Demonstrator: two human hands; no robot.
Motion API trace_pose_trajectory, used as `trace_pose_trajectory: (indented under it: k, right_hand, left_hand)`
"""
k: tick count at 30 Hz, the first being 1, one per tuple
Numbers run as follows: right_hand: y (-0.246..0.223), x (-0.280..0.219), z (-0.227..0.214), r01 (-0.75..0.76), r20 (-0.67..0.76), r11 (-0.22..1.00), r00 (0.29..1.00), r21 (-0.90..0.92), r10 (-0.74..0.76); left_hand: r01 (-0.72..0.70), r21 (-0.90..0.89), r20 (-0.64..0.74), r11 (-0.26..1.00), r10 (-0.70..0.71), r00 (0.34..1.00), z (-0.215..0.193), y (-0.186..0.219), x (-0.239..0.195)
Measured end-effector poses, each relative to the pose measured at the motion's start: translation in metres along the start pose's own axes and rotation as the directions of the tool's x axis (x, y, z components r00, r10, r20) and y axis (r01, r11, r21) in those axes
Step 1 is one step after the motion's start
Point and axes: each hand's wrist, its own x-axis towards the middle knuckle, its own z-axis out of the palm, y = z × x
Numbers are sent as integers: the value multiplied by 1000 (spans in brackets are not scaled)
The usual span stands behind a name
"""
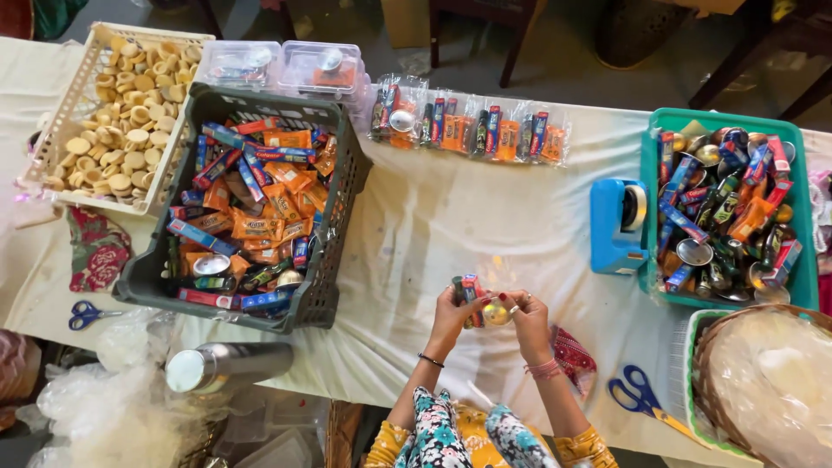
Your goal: The person wipes small boxes and bottles with a cloth, then places them into a clear plastic bag along with a small cup. The person handles items from a basket and places the packed bag on the table.
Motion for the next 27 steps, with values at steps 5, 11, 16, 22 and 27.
trace_pose_trajectory:
  k: [5, 11, 16, 22, 27]
  right_hand:
    - [25, -7, -11, 33, -157, 999, 987, 34, -27]
    - [2, -14, -11, 110, -148, 993, 984, 35, -104]
    - [-31, -22, -4, 4, 78, 1000, 997, 19, -5]
    - [-15, -25, -8, 13, 40, 1000, 999, 12, -13]
    - [-10, -29, -14, -16, 151, 999, 988, -34, 21]
  left_hand:
    - [4, -98, 61, 995, 2, 998, 7, -1, -3]
    - [29, -146, 48, 989, -22, 999, 15, 5, -10]
    - [18, -135, 50, 991, -11, 999, 11, 8, -14]
    - [23, -157, 62, 987, -13, 998, 8, 11, -21]
    - [53, -125, 126, 991, -37, 991, 3, 9, -25]
